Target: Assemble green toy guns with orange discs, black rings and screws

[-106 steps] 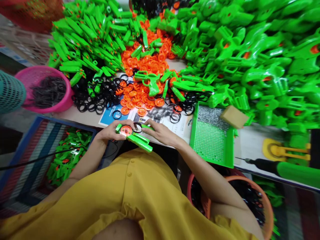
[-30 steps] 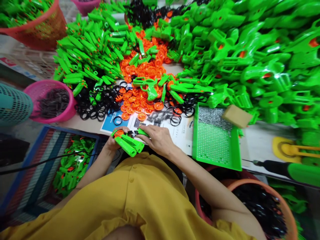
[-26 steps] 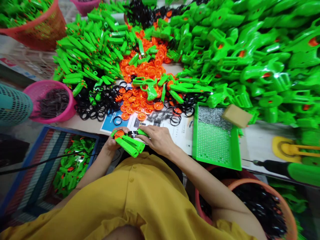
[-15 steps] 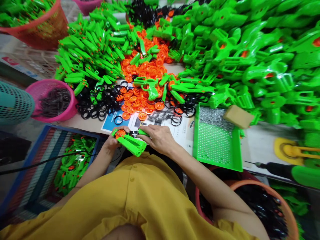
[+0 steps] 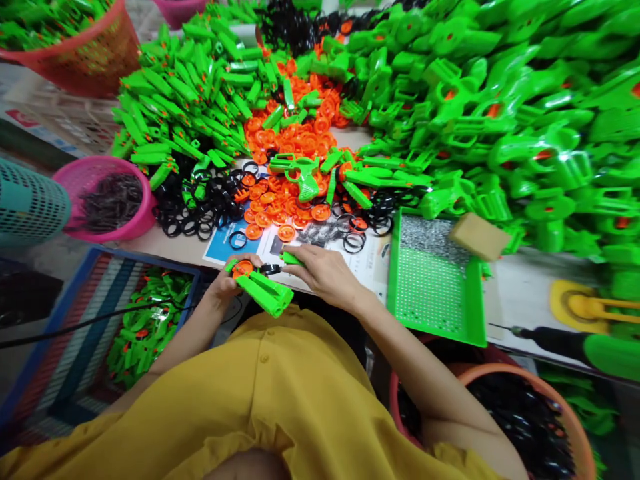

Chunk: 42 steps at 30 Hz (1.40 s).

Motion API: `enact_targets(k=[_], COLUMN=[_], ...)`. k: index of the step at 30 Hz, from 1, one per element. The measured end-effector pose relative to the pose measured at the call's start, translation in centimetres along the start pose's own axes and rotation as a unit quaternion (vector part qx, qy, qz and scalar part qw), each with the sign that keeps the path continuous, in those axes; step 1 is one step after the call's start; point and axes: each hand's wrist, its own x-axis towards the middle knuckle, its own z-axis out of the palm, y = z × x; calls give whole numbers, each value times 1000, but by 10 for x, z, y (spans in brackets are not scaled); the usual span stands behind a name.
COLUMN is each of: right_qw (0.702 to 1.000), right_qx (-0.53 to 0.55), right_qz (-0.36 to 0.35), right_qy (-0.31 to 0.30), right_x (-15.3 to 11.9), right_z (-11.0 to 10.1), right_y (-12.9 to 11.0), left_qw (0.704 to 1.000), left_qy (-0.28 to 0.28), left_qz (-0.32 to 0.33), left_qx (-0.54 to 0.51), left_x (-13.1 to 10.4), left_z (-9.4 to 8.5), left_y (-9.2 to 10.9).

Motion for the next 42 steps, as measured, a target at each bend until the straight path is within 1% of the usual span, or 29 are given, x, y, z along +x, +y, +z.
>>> enact_targets(k=[3,5,6,9,11,14,18,20,22,24,26,28,30,32,34,36,38,40,42], right_qw=[994,979,967,914,872,820,764,739,719,710,712,712,706,698,697,707,727,747,760], right_qx=[102,187,231,369,450,527,594,621,642,650,650,652,659,664,662,646,619,596,588], right_qz=[23,64,88,152,180,215,244,256,264,267,265,261,260,266,276,288,296,292,275], right_qy=[-21,-42,-55,-78,-72,-63,-60,-51,-42,-34,-29,-27,-25,-20,-9,6,20,31,38], right_x=[0,-1,-2,-4,-5,-6,-11,-14,-18,-21,-24,-27,-29,-31,-33,-33,-33,-32,-31], right_z=[-9,-11,-11,-7,-4,-2,-5,-6,-7,-8,-8,-9,-10,-12,-14,-16,-18,-20,-20], right_y=[5,8,10,15,17,19,21,21,22,23,24,25,26,26,26,25,24,22,21], left_qw=[1000,1000,1000,998,995,983,951,931,910,892,879,872,864,856,849,847,848,851,853], left_qy=[3,3,-1,-27,-46,-79,-132,-156,-176,-184,-187,-183,-177,-172,-173,-179,-184,-185,-184], left_qz=[1,11,15,27,35,41,32,33,41,50,57,64,64,61,58,54,48,40,34], left_qx=[8,16,21,49,84,158,279,329,373,409,434,450,467,484,496,498,494,489,487], left_x=[-2,-3,-2,0,2,3,5,7,9,12,15,19,23,26,30,32,33,34,33], left_z=[-1,-1,-1,-1,-1,1,7,11,14,16,19,21,24,27,29,30,29,28,27], left_y=[4,8,10,18,26,41,57,61,62,61,58,56,55,54,54,55,55,57,58])
